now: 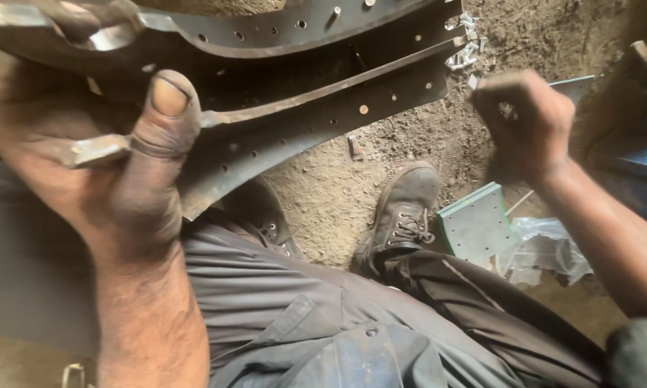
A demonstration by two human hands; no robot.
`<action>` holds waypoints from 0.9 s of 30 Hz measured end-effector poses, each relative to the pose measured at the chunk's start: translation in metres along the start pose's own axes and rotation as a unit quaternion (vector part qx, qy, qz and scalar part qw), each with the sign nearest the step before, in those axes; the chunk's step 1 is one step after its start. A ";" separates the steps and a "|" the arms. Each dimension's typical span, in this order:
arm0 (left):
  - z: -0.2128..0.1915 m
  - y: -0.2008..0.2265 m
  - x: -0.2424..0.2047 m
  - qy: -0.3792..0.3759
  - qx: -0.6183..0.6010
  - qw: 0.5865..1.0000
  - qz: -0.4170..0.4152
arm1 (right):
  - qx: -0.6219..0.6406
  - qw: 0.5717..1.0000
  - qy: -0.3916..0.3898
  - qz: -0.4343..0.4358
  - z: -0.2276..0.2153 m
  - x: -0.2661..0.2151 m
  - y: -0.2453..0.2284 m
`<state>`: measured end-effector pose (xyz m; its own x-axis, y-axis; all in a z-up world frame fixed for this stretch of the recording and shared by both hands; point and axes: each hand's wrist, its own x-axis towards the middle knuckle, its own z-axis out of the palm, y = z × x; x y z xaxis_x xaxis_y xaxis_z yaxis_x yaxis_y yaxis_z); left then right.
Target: The person sits on the floor and assembles curved metal plates with bolts and washers. They use a hammer to tap the components into place, open a plastic bag of fasteners with a screwdriver, and fit new plates onto a cylindrical metal drum.
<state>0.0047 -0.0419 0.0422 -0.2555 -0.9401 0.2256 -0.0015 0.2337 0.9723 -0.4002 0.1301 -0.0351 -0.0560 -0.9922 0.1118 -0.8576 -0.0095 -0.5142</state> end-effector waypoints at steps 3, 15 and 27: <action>0.000 -0.002 -0.003 -0.001 -0.002 1.000 -0.006 | -0.005 0.998 -0.058 -0.034 -0.010 0.008 -0.030; 0.001 -0.002 -0.003 -0.003 0.001 1.000 -0.001 | -0.187 0.970 -0.155 0.000 0.012 0.062 -0.047; -0.002 -0.004 -0.003 -0.003 0.003 1.000 -0.008 | 0.428 0.801 -0.130 0.397 0.040 0.062 -0.031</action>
<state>0.0074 -0.0403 0.0372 -0.2605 -0.9425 0.2091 -0.0108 0.2194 0.9756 -0.3564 0.0635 -0.0463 -0.2070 -0.7185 -0.6640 0.0673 0.6666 -0.7423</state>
